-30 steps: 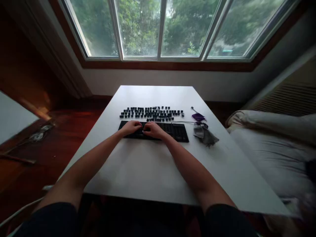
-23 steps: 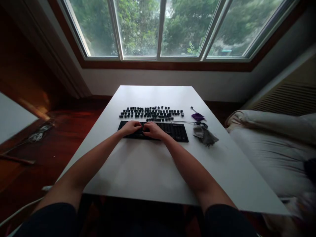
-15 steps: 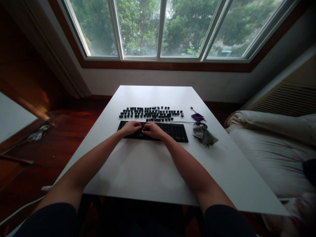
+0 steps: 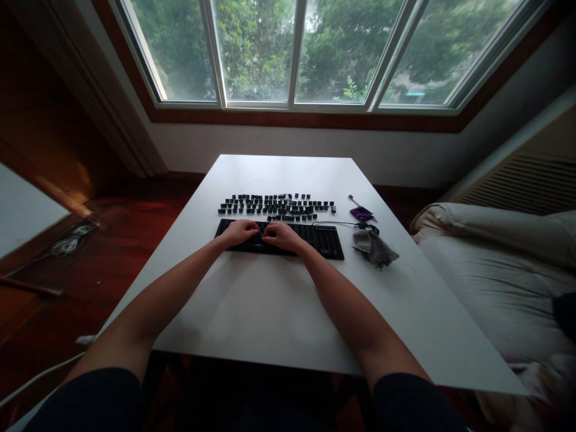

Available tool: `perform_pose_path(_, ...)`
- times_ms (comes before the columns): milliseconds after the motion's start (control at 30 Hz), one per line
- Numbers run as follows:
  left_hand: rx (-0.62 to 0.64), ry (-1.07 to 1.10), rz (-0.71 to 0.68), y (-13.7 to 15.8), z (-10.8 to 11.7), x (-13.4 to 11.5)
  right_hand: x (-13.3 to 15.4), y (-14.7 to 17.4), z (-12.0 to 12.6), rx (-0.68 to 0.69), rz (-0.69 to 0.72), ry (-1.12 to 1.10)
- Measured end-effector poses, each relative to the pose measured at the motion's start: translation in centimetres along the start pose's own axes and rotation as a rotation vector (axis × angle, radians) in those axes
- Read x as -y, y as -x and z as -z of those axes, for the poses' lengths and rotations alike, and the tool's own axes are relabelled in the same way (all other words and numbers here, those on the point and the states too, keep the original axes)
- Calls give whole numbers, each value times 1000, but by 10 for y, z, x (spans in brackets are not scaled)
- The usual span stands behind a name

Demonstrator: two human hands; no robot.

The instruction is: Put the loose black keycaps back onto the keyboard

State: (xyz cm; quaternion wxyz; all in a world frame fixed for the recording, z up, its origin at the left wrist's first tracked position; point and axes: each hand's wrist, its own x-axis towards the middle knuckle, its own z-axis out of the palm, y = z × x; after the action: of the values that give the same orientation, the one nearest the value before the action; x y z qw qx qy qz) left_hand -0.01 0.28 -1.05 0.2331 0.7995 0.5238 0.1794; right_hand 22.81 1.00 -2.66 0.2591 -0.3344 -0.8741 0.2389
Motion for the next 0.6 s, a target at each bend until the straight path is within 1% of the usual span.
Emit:
perform_pose_path(233,-15,-12,-4,2,0,0,2,1,-3,0,19,71)
perform_pose_path(467,-15,-22,3,3,1,-3,12,3,-4,-14,22,160)
perform_pose_path(600,-13,-35,-2,3,0,-4,16,5,-2,-1,34,128)
